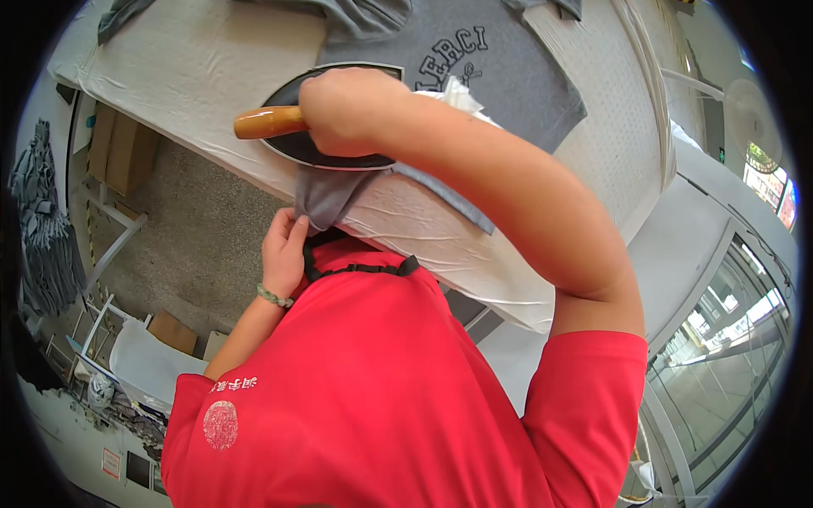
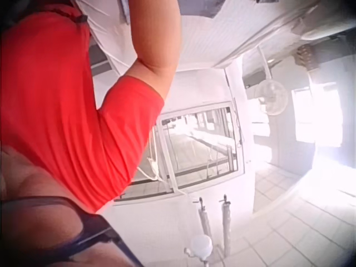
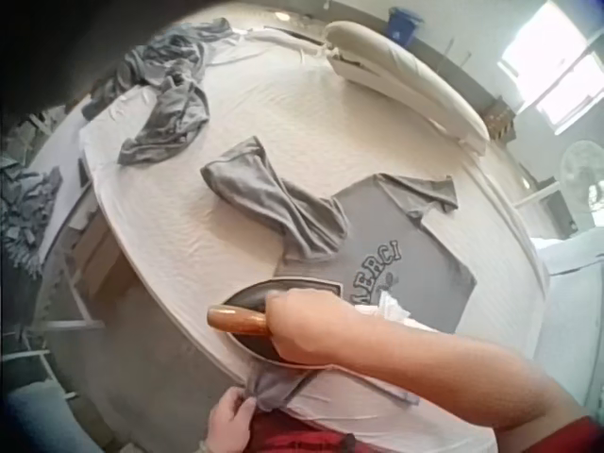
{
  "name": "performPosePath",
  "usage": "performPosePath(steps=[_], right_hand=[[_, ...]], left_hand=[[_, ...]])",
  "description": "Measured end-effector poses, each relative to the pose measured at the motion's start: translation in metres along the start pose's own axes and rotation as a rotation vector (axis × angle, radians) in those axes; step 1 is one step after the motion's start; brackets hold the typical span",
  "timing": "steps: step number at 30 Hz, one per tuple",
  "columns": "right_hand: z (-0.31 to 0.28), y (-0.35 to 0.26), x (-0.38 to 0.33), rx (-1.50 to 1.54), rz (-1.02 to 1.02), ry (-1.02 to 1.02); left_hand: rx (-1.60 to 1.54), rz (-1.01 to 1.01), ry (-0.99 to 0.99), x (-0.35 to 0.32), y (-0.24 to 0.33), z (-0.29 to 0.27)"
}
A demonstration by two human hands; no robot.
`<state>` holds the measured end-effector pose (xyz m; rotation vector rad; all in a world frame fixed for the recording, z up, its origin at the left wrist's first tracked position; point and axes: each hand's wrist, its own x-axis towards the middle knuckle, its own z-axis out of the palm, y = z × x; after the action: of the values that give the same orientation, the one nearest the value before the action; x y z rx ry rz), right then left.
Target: The person is ironing grey sweatshirts on an industrial ironing table.
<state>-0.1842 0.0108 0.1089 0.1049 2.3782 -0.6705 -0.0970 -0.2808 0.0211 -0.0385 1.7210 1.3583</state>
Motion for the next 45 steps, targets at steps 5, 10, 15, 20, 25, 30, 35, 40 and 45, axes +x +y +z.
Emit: performPosePath(steps=[5,10,15,20,25,30,35,40,45], right_hand=[[0.021,0.001,-0.028,0.058,0.125,0.127],[0.061,0.037,-0.102,0.105,0.326,0.169],[0.127,0.073,-0.206,0.17,0.499,0.186],[0.187,0.114,-0.292,0.247,0.69,0.245],[0.25,0.149,-0.356,0.264,0.848,0.404],[0.263,0.162,-0.365,0.359,0.901,0.686],[0.263,0.168,-0.365,0.47,0.896,0.759],[0.212,0.171,-0.367,1.085,0.983,0.563],[0.21,0.126,-0.321,0.506,0.91,0.9]], left_hand=[[0.089,0.103,0.261,-0.004,-0.018,0.013],[0.278,0.337,0.426,0.013,-0.024,0.001],[0.588,0.434,0.414,0.017,0.001,-0.009],[0.938,0.45,0.388,0.025,0.029,-0.029],[1.207,1.109,0.376,0.053,0.071,0.036],[1.153,1.349,-0.304,0.071,0.05,0.224],[1.292,1.272,-0.632,0.062,0.01,0.258],[1.273,1.208,-0.83,0.079,0.043,0.239],[1.332,1.416,-0.797,0.175,0.121,0.308]])
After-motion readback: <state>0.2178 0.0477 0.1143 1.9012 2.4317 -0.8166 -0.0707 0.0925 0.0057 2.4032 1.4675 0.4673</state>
